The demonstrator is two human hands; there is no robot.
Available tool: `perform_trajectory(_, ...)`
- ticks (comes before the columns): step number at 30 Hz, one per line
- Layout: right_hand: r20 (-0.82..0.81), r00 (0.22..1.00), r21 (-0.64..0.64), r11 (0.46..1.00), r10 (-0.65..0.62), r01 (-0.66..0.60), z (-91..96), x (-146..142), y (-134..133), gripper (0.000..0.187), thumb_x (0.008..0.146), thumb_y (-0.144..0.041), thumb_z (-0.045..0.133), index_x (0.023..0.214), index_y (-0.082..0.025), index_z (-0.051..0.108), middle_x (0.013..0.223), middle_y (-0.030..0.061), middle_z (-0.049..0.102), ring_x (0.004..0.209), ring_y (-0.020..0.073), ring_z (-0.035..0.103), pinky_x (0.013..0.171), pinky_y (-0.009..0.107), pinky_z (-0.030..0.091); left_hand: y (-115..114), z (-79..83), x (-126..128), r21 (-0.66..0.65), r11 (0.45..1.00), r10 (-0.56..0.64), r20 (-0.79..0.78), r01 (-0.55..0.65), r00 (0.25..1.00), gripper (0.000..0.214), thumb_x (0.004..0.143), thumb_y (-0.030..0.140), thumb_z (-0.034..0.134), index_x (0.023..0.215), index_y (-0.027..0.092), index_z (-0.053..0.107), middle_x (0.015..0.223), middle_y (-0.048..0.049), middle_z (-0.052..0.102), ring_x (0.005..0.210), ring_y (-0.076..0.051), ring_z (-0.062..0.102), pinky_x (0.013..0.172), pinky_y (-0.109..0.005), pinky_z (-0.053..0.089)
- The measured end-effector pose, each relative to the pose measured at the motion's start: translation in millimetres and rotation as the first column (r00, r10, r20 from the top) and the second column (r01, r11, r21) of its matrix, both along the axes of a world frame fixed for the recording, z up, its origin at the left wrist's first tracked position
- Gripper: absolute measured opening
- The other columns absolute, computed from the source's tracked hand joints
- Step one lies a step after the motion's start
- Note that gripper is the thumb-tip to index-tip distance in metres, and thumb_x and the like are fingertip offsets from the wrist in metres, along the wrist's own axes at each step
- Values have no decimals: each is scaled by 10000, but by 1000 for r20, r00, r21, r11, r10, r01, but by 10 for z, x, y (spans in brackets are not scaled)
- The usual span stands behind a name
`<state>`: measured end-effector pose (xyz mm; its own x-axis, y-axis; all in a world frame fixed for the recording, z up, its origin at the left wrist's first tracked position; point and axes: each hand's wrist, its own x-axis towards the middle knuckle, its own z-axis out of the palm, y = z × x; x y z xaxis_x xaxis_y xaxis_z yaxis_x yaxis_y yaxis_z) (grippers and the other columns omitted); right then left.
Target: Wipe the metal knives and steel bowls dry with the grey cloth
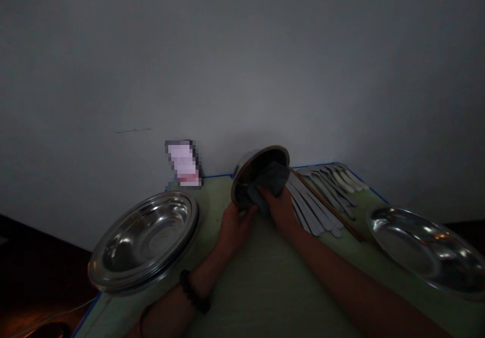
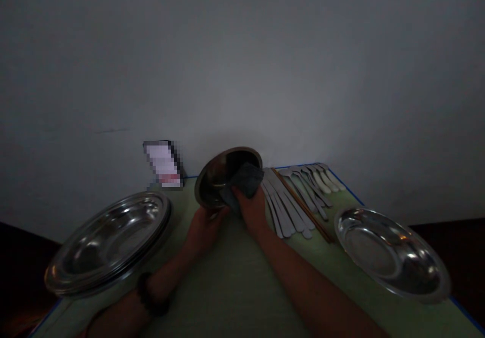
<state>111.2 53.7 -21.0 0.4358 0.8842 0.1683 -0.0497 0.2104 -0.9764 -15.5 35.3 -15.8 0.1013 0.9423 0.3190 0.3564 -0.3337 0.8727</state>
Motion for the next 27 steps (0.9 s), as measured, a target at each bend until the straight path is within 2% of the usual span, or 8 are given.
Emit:
perform_trajectory(4, 14, 999, 5, 999, -32, 32, -19, -10, 12, 497, 678, -446, 673, 1067, -143, 607, 1067, 115, 665, 987, 253, 596, 885, 398, 427, 3, 27, 11, 21, 998, 52, 15, -53, 999, 182, 750, 257, 626, 905, 177, 573, 964, -78, 650, 908, -217, 614, 814, -378, 496)
perform_trajectory(9, -121, 987, -29, 994, -107, 104, -35, -14, 57, 507, 764, -504, 541, 1104, -132, 597, 1161, 128, 630, 1090, 257, 555, 942, 412, 389, -6, 85, 2, 90, 983, 146, 151, -161, 978, 158, 836, 306, 522, 945, 192, 522, 957, -52, 604, 888, -179, 604, 744, -323, 512)
perform_trajectory(13, -174, 976, -67, 991, -130, 120, -3, 9, 54, 529, 765, -528, 525, 1100, -127, 607, 1141, 134, 638, 1082, 263, 559, 906, 403, 412, -16, 100, -10, 65, 994, 80, 98, -87, 992, 129, 824, 307, 532, 878, 191, 547, 859, -36, 631, 790, -179, 626, 714, -322, 518)
perform_trajectory(16, -146, 986, -55, 996, -80, 73, 34, 16, 18, 478, 716, -505, 602, 1024, -142, 643, 1055, 110, 676, 1011, 257, 592, 856, 376, 440, -22, 72, -3, 4, 1000, -19, 5, 19, 1000, 149, 800, 284, 552, 895, 182, 604, 880, -69, 687, 872, -227, 649, 780, -359, 512)
perform_trajectory(18, -108, 994, -35, 999, -27, 23, 49, 10, -4, 440, 674, -480, 656, 961, -146, 654, 986, 91, 694, 950, 252, 612, 816, 361, 457, -19, 41, 6, 2, 999, -48, -15, 48, 999, 163, 794, 275, 557, 908, 181, 626, 917, -84, 704, 940, -250, 646, 837, -388, 494)
perform_trajectory(22, -47, 999, -12, 1000, -21, 21, 42, -10, -10, 430, 651, -446, 691, 951, -140, 648, 960, 94, 696, 915, 247, 622, 803, 354, 459, 1, -9, 21, 42, 999, -14, -5, 14, 1000, 227, 785, 285, 573, 985, 181, 600, 1013, -103, 679, 1040, -269, 606, 871, -418, 475)
perform_trajectory(25, -59, 996, 2, 998, -68, 68, 22, -19, 10, 454, 705, -465, 635, 1020, -139, 634, 1052, 111, 678, 990, 247, 606, 868, 370, 434, 13, 7, 19, 45, 997, 57, 85, -61, 995, 271, 814, 305, 546, 1056, 186, 518, 1078, -105, 624, 1029, -240, 595, 792, -371, 511)
perform_trajectory(27, -99, 990, -4, 995, -96, 96, 9, -20, 26, 481, 736, -483, 590, 1063, -132, 619, 1112, 123, 656, 1039, 249, 589, 906, 382, 413, 13, 39, 9, 45, 994, 92, 152, -100, 984, 220, 845, 309, 504, 1031, 195, 484, 1043, -81, 602, 958, -203, 607, 717, -322, 529)
